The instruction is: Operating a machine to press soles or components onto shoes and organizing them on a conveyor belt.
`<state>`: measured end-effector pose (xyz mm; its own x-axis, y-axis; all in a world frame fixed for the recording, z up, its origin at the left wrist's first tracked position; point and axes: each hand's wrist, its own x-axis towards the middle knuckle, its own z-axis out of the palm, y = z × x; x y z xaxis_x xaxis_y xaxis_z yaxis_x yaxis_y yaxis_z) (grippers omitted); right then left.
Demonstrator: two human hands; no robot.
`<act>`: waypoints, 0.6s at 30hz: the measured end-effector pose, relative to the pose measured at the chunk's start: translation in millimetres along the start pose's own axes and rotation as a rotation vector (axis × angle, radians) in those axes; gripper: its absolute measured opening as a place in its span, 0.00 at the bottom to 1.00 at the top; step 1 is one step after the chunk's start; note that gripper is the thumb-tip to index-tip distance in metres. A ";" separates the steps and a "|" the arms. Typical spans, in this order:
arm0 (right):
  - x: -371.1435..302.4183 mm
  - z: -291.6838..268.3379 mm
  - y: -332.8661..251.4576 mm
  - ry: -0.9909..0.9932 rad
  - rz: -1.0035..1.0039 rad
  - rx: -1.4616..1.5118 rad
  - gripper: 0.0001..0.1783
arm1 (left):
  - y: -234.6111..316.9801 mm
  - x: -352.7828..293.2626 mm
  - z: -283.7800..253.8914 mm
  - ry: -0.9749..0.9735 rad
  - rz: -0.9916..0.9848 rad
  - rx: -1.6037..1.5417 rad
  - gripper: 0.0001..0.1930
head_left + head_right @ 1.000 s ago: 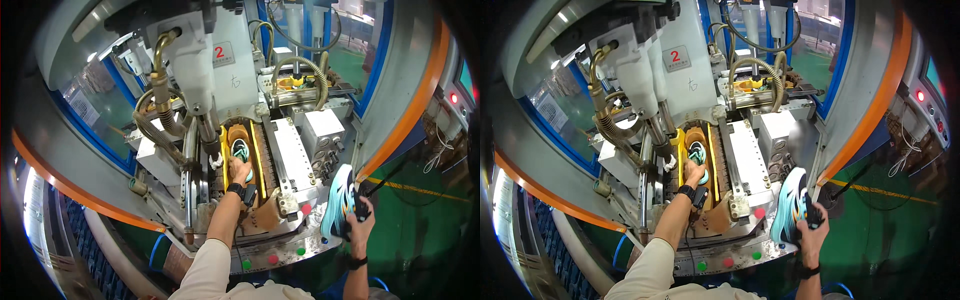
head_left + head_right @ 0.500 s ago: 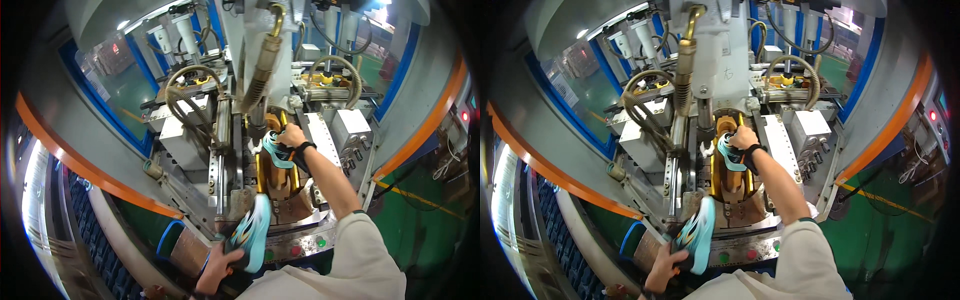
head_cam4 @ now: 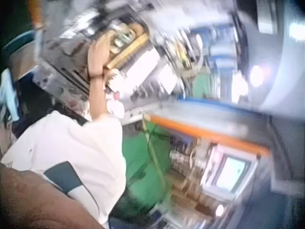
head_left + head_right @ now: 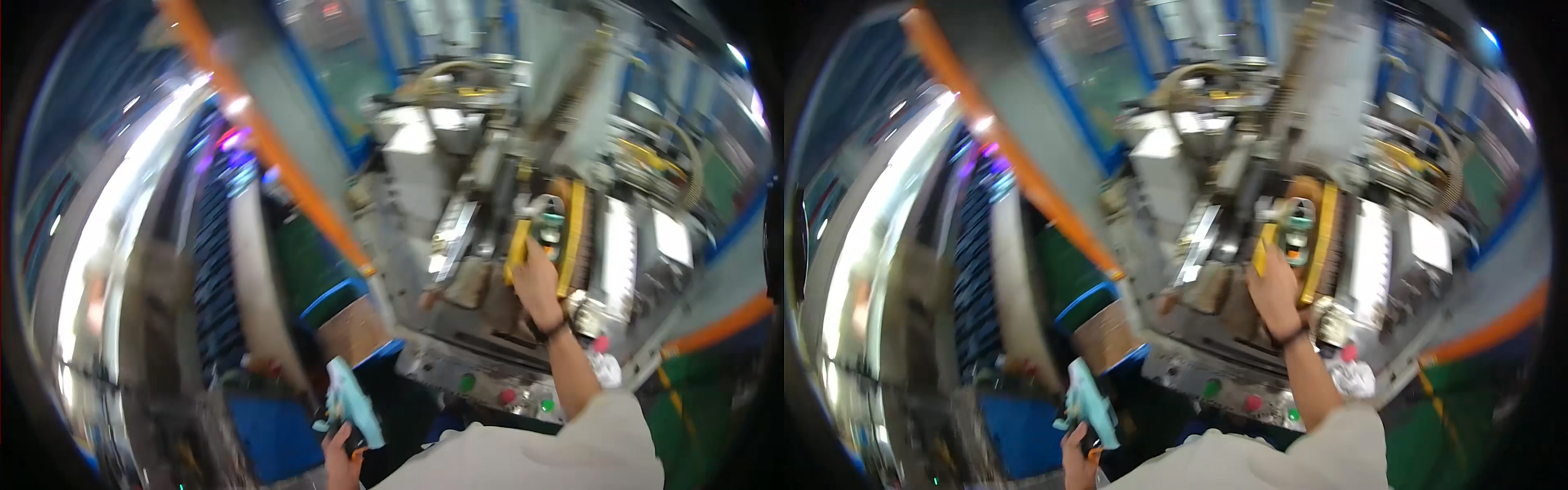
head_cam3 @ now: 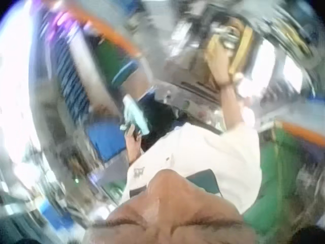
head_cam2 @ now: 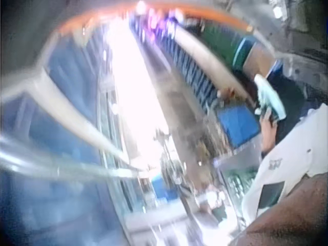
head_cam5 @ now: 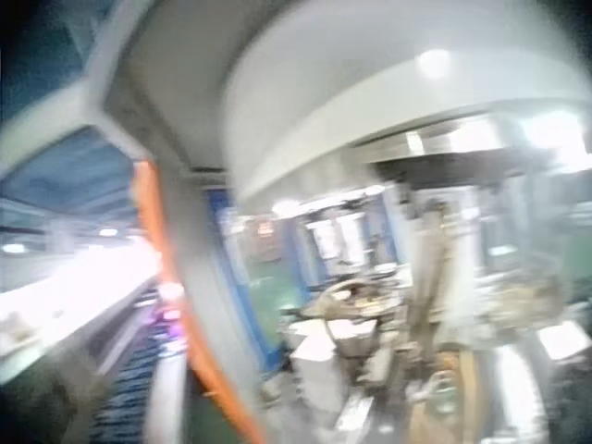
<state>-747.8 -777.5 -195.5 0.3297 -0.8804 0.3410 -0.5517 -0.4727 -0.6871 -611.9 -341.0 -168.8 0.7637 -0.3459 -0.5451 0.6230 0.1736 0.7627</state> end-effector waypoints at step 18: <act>-207.6 152.4 33.7 -0.549 -0.407 0.089 0.09 | -103.2 -102.1 -225.1 0.606 -0.011 -0.259 0.15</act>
<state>-718.1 -604.8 -387.2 0.8507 -0.4750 0.2250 -0.2439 -0.7360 -0.6315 -716.0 -116.1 -270.3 0.6700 0.2182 -0.7096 0.5940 0.4156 0.6887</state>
